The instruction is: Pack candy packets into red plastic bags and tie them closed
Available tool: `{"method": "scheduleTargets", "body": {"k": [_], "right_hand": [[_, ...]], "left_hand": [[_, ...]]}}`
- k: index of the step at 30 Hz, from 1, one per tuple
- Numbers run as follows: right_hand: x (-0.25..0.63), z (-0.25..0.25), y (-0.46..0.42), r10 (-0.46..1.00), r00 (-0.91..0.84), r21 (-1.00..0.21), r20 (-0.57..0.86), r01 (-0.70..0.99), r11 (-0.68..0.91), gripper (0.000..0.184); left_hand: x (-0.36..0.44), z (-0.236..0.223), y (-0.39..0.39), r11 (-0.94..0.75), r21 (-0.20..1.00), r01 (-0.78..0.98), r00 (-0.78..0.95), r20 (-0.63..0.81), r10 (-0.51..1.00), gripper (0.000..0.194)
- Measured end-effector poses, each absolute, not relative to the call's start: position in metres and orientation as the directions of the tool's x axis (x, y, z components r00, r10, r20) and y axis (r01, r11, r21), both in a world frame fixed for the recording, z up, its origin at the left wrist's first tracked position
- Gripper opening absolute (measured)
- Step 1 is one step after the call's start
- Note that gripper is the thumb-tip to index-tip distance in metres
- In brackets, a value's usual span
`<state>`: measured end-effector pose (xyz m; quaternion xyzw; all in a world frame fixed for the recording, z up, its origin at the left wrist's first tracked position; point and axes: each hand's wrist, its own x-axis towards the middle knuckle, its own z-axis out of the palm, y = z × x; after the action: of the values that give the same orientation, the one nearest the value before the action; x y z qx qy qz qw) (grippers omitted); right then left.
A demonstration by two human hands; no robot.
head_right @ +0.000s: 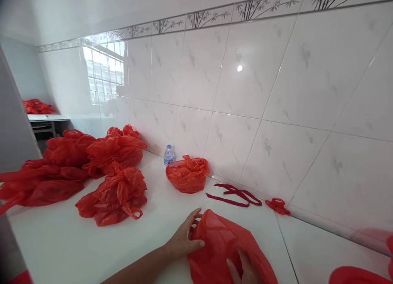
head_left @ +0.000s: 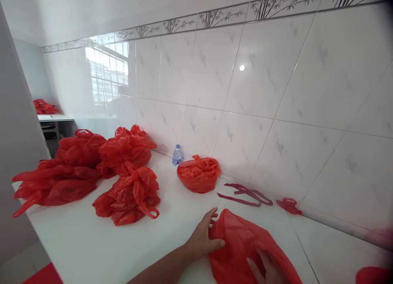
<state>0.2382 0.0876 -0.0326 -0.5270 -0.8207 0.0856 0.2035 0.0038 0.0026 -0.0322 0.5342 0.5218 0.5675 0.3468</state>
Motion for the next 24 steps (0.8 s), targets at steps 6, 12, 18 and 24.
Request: {"method": "scheduleTargets", "body": {"k": [6,12,18,24], "right_hand": [[0.236,-0.016,0.061,0.910,-0.380,-0.419,0.163,0.808,0.413,0.052],[0.241,0.000,0.054,0.895,-0.328,-0.419,0.302,0.798,0.434,0.043],[0.244,0.009,0.054,0.920,-0.345,-0.414,0.188,0.821,0.393,0.042],[0.245,0.018,0.043,0.886,-0.464,-0.556,-0.008,0.738,0.382,0.034]], "left_hand": [[0.003,-0.036,0.006,-0.165,0.977,0.134,-0.278,0.197,0.940,0.072],[-0.007,-0.039,0.015,-0.170,0.982,-0.089,-0.283,0.139,0.949,0.065],[-0.011,-0.021,0.003,-0.134,0.950,-0.281,-0.222,0.071,0.972,0.052],[-0.016,-0.017,-0.011,-0.094,0.948,-0.304,-0.174,0.041,0.984,0.033]]}}
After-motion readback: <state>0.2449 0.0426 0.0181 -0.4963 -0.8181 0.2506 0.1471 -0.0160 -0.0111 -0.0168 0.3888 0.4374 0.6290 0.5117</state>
